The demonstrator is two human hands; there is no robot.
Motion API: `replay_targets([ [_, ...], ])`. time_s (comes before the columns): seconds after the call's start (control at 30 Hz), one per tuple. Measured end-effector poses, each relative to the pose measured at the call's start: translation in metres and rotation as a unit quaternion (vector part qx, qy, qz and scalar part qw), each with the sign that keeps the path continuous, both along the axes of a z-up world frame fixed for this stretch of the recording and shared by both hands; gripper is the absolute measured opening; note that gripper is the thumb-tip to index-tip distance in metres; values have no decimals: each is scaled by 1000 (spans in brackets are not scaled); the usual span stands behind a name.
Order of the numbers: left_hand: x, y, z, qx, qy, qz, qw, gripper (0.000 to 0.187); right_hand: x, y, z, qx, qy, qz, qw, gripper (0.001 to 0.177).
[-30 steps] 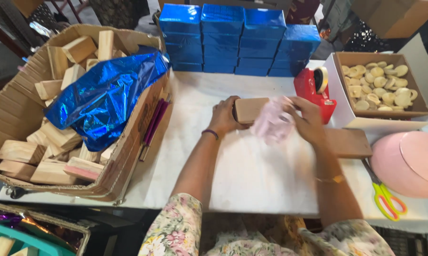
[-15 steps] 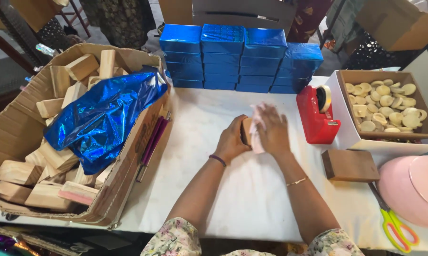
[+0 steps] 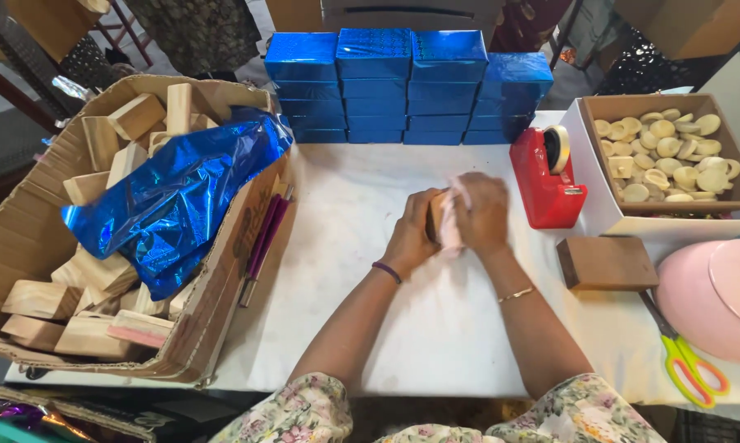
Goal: Cleaning and wiping small wooden boxes with a cloth.
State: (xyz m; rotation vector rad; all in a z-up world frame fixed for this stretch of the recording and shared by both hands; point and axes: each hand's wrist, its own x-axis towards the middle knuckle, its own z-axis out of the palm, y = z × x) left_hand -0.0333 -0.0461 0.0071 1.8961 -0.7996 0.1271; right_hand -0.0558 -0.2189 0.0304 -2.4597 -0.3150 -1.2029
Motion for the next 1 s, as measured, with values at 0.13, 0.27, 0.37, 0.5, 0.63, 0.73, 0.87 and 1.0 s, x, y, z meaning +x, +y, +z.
replay_targets([
  [0.13, -6, -8, 2, -67, -2, -60, 996, 105, 5, -22, -18, 72, 14, -50, 996, 23],
  [0.27, -5, -8, -1, -78, 107, -63, 989, 112, -5, 1, -4, 61, -36, -20, 997, 21],
  [0.37, -7, -6, 0, -36, 88, -48, 994, 123, -16, 16, 15, 13, -51, 39, 998, 20],
  [0.5, -14, -6, 13, -3, 24, -51, 998, 130, -22, 6, 28, -13, -38, 70, 997, 25],
  [0.63, -6, -7, 5, -15, -26, -55, 998, 130, -8, -43, -3, 66, -35, 45, 996, 28],
  [0.73, -1, -7, -1, -31, -4, -49, 998, 130, -4, -39, -8, 117, -30, 4, 993, 29],
  [0.87, 10, -8, -18, -36, 63, -37, 997, 129, -17, 13, 18, -10, -53, 23, 998, 28],
  [1.0, 3, -4, -7, 36, 137, -22, 990, 123, -21, 27, 27, -89, -43, 29, 995, 27],
])
